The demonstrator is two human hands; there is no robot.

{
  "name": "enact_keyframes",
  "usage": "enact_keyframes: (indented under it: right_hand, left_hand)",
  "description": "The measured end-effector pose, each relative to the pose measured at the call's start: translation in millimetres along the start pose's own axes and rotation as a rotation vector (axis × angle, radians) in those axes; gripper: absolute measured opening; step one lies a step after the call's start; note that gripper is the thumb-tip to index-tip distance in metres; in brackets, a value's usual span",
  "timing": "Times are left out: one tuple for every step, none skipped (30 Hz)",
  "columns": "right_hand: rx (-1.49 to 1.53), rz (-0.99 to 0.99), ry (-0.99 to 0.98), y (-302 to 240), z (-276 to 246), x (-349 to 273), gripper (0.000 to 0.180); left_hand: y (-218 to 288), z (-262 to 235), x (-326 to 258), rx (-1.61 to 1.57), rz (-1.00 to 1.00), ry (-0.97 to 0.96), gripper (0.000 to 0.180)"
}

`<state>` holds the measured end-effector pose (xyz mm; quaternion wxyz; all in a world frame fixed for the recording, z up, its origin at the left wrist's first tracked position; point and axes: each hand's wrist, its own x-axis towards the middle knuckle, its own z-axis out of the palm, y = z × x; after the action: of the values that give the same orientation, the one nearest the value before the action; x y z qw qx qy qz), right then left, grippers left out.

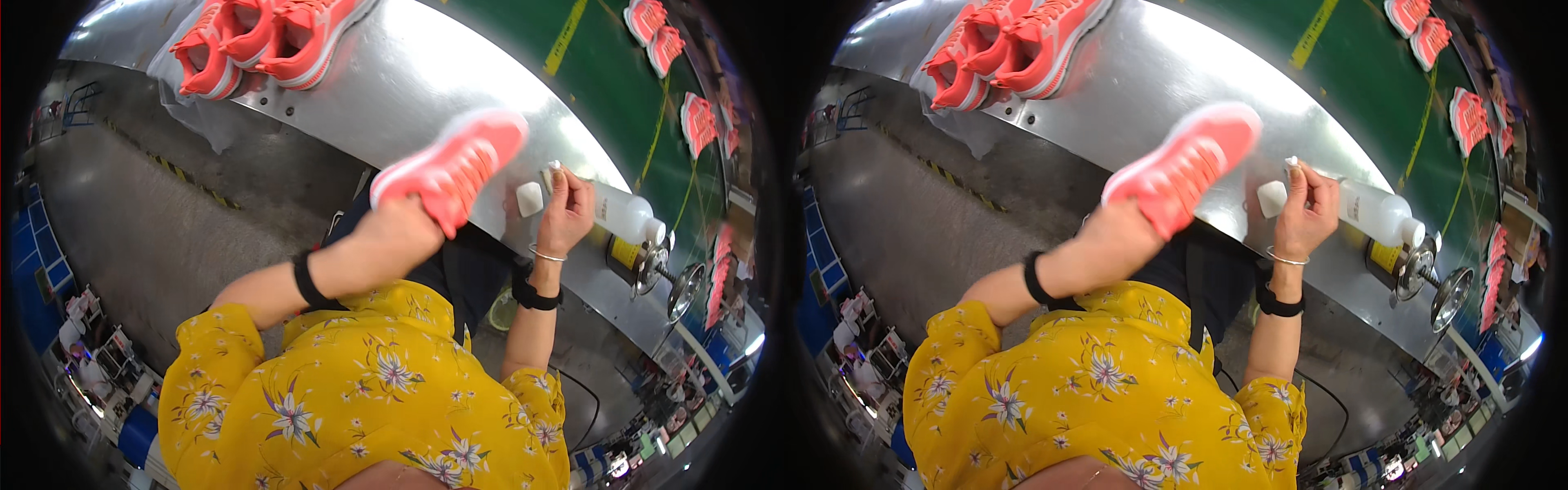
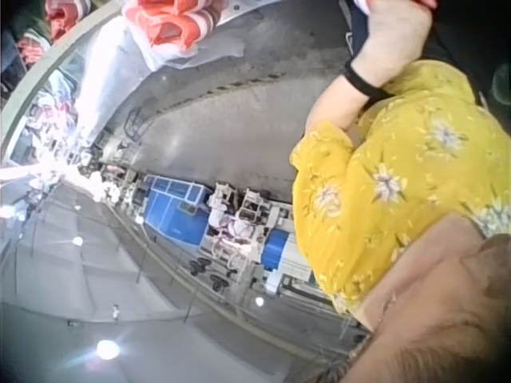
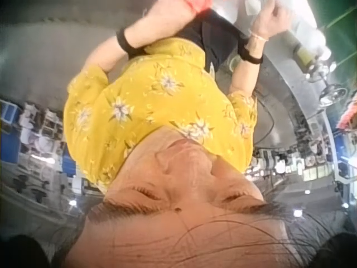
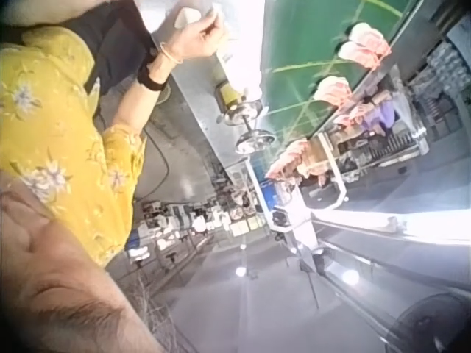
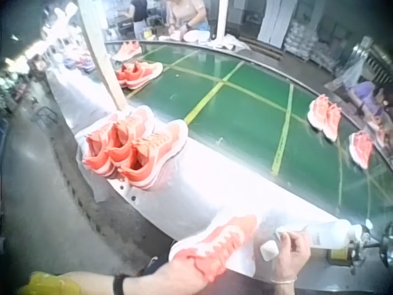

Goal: Cleaning the soles and edges of pink sneakers at a factory assembly line using a sponge and cleaning solution.

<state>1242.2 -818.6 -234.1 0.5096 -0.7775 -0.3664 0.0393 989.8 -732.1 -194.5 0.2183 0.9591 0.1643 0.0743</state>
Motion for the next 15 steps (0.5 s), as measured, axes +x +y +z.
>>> enact_keyframes:
  right_hand:
    - [-0.016,0.004,0.011,8.0,-0.8,-7.5,0.009]
    - [0.022,0.034,0.045,16.8,0.4,-13.3,0.01]
    - [0.06,0.064,0.08,24.4,0.7,-17.4,0.011]
    - [0.01,0.061,0.124,27.8,3.7,-19.5,0.013]
    - [0.006,0.065,0.132,31.6,3.9,-21.0,0.013]
    - [-0.054,0.07,0.203,35.7,3.8,-22.3,0.014]
    - [-0.108,0.077,0.271,38.8,6.2,-23.7,0.015]
    - [-0.086,0.162,0.308,41.9,7.4,-25.5,0.017]
    - [-0.088,0.167,0.314,45.8,6.7,-24.8,0.017]
    - [-0.085,0.16,0.351,49.7,6.7,-22.5,0.018]
    - [-0.081,0.154,0.386,50.8,6.8,-22.2,0.02]
    - [-0.079,0.16,0.386,50.7,6.5,-23.6,0.02]
    - [-0.087,0.172,0.366,49.0,6.5,-22.6,0.021]
    - [-0.095,0.185,0.346,48.3,7.2,-22.2,0.022]
    - [-0.091,0.189,0.347,49.7,8.2,-22.2,0.022]
  left_hand:
    - [-14.5,-7.6,4.2,-0.135,-0.03,0.044,0.022]
    - [-26.4,-12.3,7.1,-0.178,-0.058,0.122,0.018]
    - [-36.2,-16.5,9.2,-0.222,-0.087,0.198,0.02]
    - [-45.0,-23.8,8.9,-0.247,-0.126,0.191,0.025]
    - [-51.2,-31.5,9.2,-0.275,-0.161,0.183,0.03]
    - [-54.6,-38.5,10.3,-0.309,-0.206,0.203,0.035]
    - [-57.5,-46.6,11.3,-0.307,-0.244,0.231,0.034]
    - [-61.1,-53.2,14.8,-0.283,-0.251,0.265,0.034]
    - [-66.2,-57.5,19.3,-0.259,-0.259,0.298,0.033]
    - [-74.4,-59.2,24.0,-0.225,-0.237,0.342,0.032]
    - [-80.4,-65.1,30.9,-0.096,-0.218,0.346,0.031]
    - [-90.3,-62.9,35.2,0.005,-0.192,0.349,0.029]
    - [-99.5,-60.8,39.1,0.107,-0.164,0.355,0.027]
    - [-105.4,-58.9,41.0,0.111,-0.163,0.352,0.027]
    - [-110.2,-57.5,42.2,0.187,-0.161,0.366,0.022]
